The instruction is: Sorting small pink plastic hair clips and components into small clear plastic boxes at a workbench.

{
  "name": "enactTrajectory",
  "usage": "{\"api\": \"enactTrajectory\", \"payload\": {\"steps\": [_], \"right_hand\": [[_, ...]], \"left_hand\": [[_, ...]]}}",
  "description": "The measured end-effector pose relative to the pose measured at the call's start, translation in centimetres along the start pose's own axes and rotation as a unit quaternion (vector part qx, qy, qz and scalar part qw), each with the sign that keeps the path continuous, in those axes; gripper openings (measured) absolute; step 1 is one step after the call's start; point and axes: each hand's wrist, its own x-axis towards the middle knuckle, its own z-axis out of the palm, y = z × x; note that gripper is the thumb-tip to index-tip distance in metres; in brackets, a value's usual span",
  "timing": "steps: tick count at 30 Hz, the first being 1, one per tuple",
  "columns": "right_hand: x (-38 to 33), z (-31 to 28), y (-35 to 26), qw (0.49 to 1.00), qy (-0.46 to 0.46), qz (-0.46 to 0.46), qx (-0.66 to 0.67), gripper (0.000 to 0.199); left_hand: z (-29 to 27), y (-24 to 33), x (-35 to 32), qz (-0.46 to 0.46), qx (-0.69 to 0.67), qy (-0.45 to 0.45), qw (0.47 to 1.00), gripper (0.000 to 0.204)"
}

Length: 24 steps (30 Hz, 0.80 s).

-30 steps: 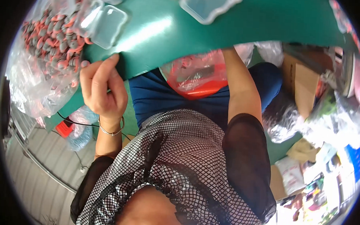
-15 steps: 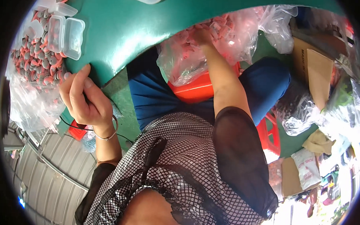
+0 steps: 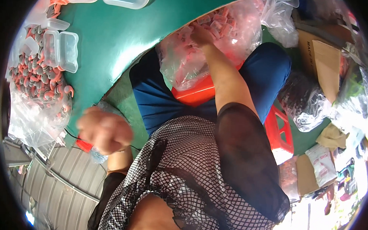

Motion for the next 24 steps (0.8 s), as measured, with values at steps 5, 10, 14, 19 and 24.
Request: {"api": "enactTrajectory", "payload": {"steps": [5,10,14,19,24], "right_hand": [[1.7,-5.2,5.8,0.995,-0.069,-0.064,-0.041,0.059],[-1.9,-6.7,-0.9,0.969,-0.216,-0.094,-0.075,0.058],[-4.5,-7.2,-9.7,0.892,-0.448,0.045,0.036,0.036],[-5.1,-6.1,-6.6,0.916,-0.071,-0.119,0.377,0.026],[-3.1,-5.2,-6.1,0.93,-0.018,-0.114,0.349,0.026]], "left_hand": [[14.5,-1.0,-5.3,-0.396,-0.254,-0.143,0.871,0.034],[20.8,-6.8,-11.9,-0.693,-0.419,-0.09,0.58,0.052],[21.5,-11.2,-18.5,-0.677,-0.472,0.036,0.563,0.048],[21.3,-11.9,-18.9,-0.688,-0.5,0.032,0.526,0.028],[19.4,-9.2,-19.6,-0.67,-0.469,0.118,0.564,0.022]]}}
